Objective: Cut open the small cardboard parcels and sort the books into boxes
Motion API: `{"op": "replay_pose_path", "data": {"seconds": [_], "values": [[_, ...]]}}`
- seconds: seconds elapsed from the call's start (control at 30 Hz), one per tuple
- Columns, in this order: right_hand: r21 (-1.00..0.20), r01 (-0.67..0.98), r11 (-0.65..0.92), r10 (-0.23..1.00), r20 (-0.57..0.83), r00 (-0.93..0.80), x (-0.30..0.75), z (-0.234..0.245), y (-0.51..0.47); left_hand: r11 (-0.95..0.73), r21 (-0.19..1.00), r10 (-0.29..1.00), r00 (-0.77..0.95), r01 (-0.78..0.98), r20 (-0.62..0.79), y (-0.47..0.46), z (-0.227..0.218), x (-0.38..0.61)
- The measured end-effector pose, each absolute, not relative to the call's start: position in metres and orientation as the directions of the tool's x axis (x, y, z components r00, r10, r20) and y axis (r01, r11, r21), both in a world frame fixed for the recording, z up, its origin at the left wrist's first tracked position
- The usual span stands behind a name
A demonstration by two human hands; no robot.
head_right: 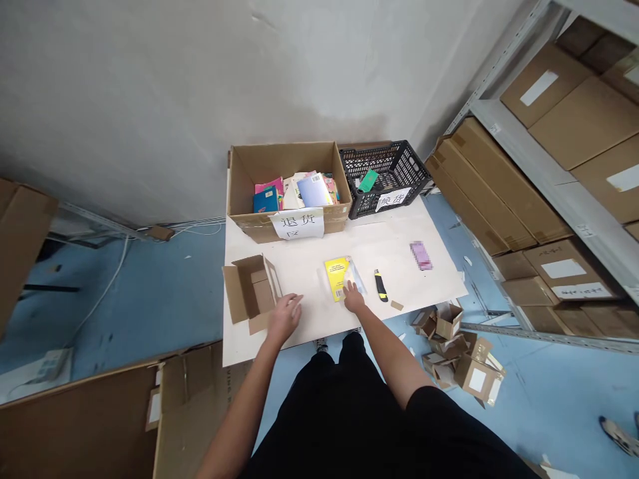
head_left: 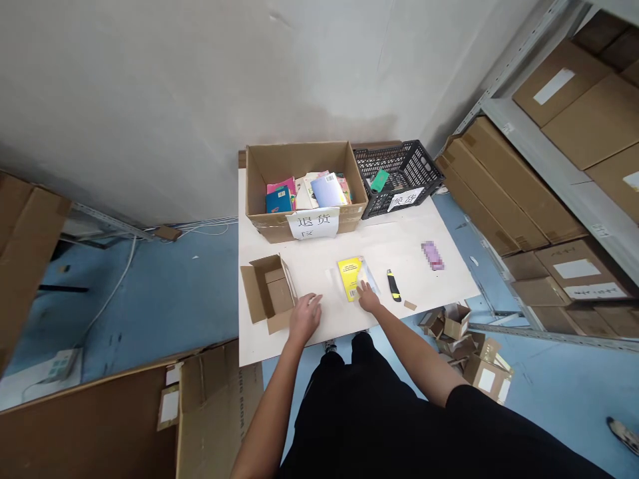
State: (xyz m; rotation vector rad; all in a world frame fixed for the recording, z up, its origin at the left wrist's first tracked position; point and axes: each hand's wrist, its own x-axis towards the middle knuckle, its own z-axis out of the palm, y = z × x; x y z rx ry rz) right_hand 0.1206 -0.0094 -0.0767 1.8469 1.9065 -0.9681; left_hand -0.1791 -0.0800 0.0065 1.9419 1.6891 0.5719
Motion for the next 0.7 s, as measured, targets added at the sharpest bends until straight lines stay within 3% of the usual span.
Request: {"op": "replay_pose_path", "data": {"seconds": [0.1, 0.17, 0.23, 0.3, 0.37, 0.47, 0.6, 0.7], "values": [[-0.131, 0.974, -0.187, 0.786, -0.614, 0.069, 0.142, -0.068, 0.0, -0.113, 0.673, 0.929, 0.319, 0.731, -0.19, -0.065, -0.02, -0.129], [-0.026, 0.936, -0.352, 0.793, -0.539, 0.284, 0.16, -0.056, 0.008, 0.016, 0.726, 0.882, 0.332, 0.688, -0.335, -0.056, -0.041, -0.105], [-0.012, 0.907, -0.421, 0.819, -0.434, 0.375, 0.173, -0.042, 0.011, 0.192, 0.749, 0.842, 0.286, 0.634, -0.457, -0.046, -0.059, -0.088], [-0.082, 0.941, -0.329, 0.901, -0.327, 0.287, 0.177, -0.031, 0.01, 0.318, 0.741, 0.811, 0.235, 0.591, -0.536, -0.034, -0.075, -0.075], [-0.169, 0.975, -0.143, 0.959, -0.265, 0.094, 0.17, -0.028, 0.006, 0.381, 0.72, 0.789, 0.202, 0.58, -0.58, -0.021, -0.087, -0.065], [-0.288, 0.956, 0.063, 0.904, -0.389, -0.177, 0.152, -0.04, 0.001, 0.464, 0.677, 0.76, 0.137, 0.571, -0.636, -0.004, -0.1, -0.051], [-0.266, 0.963, -0.04, 0.669, -0.723, -0.172, 0.144, -0.067, 0.0, 0.523, 0.626, 0.741, 0.054, 0.578, -0.669, 0.008, -0.113, -0.039], [-0.253, 0.963, -0.088, 0.586, -0.795, -0.155, 0.152, -0.077, 0.001, 0.535, 0.605, 0.746, 0.007, 0.59, -0.666, 0.013, -0.121, -0.035]]}}
